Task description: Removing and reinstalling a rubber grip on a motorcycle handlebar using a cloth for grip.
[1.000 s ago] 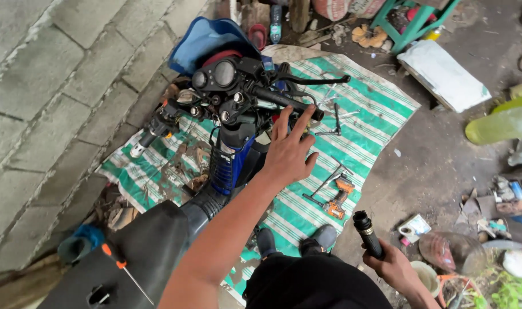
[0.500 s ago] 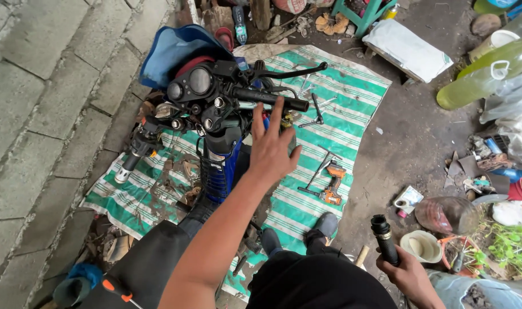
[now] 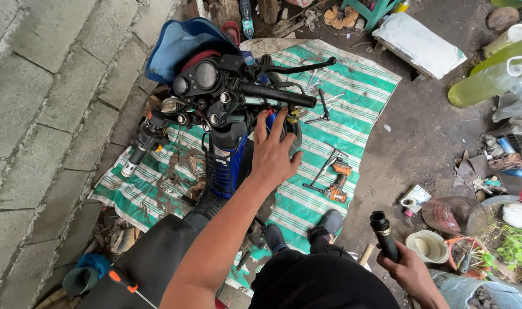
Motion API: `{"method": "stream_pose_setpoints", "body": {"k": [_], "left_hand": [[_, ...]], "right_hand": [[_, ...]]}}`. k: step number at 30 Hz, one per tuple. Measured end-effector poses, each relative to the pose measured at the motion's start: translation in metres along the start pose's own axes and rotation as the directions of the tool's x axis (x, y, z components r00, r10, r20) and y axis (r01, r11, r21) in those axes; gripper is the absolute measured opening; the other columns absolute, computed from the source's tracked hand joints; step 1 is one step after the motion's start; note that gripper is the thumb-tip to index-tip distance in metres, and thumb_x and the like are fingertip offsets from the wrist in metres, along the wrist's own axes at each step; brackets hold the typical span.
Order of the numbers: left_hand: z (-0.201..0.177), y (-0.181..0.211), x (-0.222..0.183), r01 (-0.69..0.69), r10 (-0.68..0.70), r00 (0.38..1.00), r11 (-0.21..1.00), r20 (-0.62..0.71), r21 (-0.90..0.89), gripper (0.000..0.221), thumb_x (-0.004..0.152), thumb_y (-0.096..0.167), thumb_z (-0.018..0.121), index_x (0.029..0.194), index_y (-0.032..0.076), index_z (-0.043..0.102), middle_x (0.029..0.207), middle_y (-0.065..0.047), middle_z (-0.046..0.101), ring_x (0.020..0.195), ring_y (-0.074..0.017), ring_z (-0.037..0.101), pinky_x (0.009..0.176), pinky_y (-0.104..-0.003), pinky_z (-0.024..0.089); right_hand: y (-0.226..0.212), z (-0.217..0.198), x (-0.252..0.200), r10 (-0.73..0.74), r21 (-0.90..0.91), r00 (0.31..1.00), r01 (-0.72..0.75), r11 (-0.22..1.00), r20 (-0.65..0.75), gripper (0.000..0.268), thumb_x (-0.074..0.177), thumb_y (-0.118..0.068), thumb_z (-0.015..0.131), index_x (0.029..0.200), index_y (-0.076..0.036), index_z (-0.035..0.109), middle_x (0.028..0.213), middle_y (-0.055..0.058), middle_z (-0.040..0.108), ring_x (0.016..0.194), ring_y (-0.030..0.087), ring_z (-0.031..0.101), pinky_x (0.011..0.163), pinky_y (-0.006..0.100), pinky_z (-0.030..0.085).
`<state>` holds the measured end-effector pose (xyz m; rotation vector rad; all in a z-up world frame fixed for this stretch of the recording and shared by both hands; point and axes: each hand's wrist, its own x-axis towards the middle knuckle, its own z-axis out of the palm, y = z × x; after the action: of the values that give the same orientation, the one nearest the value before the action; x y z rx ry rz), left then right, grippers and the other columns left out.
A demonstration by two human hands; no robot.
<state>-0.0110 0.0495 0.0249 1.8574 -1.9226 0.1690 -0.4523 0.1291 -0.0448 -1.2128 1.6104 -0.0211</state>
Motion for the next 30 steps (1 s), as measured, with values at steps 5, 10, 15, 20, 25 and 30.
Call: {"method": "stream_pose_setpoints", "body": {"k": [5,10,15,20,25,30], "left_hand": [[-0.005,-0.002,0.003,0.027,-0.026,0.997,1.000,-0.069,0.001,0.034,0.099,0.042,0.082,0.116,0.012,0.081,0.182,-0.013,0.022,0.164,-0.0556,0.018,0.124,-0.075,0.039],[-0.011,0.005,0.016,0.070,-0.069,0.996,0.997,0.049,-0.031,0.029,0.096,0.040,0.082,0.109,0.014,0.078,0.185,-0.009,0.014,0.167,-0.0580,0.010,0.124,-0.078,0.041],[0.006,0.019,-0.005,-0.093,0.098,0.994,0.990,0.039,-0.109,0.033,0.098,0.046,0.082,0.113,0.016,0.081,0.185,-0.006,0.019,0.169,-0.0564,0.015,0.124,-0.078,0.040],[-0.002,0.012,0.005,0.049,-0.055,0.997,0.992,-0.052,-0.119,0.034,0.094,0.044,0.083,0.109,0.014,0.080,0.181,-0.021,0.023,0.164,-0.0610,0.017,0.133,-0.075,0.027],[0.008,-0.001,0.014,0.099,-0.108,0.988,0.991,-0.112,-0.089,0.031,0.093,0.044,0.083,0.106,0.016,0.080,0.183,-0.018,0.020,0.162,-0.0627,0.017,0.131,-0.074,0.028],[0.007,0.007,0.013,0.177,-0.174,0.983,0.983,0.057,-0.052,0.039,0.096,0.052,0.079,0.112,0.017,0.080,0.186,-0.016,0.002,0.167,-0.0602,0.004,0.128,-0.076,0.029]], "right_hand": [[-0.005,-0.005,0.005,-0.010,-0.079,1.000,0.009,0.997,-0.003,0.018,0.088,-0.017,0.082,0.087,-0.006,0.068,0.069,0.011,0.060,0.061,0.023,0.053,0.062,0.038,0.042],[-0.006,-0.004,0.014,-0.008,-0.102,1.000,0.010,0.995,0.017,0.017,0.087,-0.016,0.084,0.087,-0.006,0.070,0.070,0.011,0.061,0.061,0.024,0.054,0.062,0.038,0.041],[-0.019,-0.005,0.015,0.038,-0.147,0.999,-0.033,0.989,0.032,0.016,0.086,-0.016,0.082,0.089,-0.006,0.070,0.072,0.012,0.062,0.063,0.025,0.054,0.063,0.038,0.040],[-0.019,-0.006,0.025,-0.001,-0.144,0.999,0.007,0.990,0.039,0.017,0.086,-0.016,0.083,0.089,-0.006,0.070,0.071,0.012,0.060,0.064,0.024,0.050,0.063,0.038,0.038],[-0.022,-0.004,0.027,-0.016,-0.145,0.999,0.023,0.989,0.047,0.017,0.085,-0.016,0.084,0.089,-0.006,0.070,0.072,0.012,0.061,0.065,0.023,0.052,0.065,0.037,0.039],[-0.023,0.001,0.025,0.007,-0.198,0.999,0.001,0.980,0.039,0.017,0.084,-0.019,0.083,0.096,-0.009,0.077,0.075,0.009,0.064,0.068,0.022,0.054,0.067,0.036,0.043]]}}
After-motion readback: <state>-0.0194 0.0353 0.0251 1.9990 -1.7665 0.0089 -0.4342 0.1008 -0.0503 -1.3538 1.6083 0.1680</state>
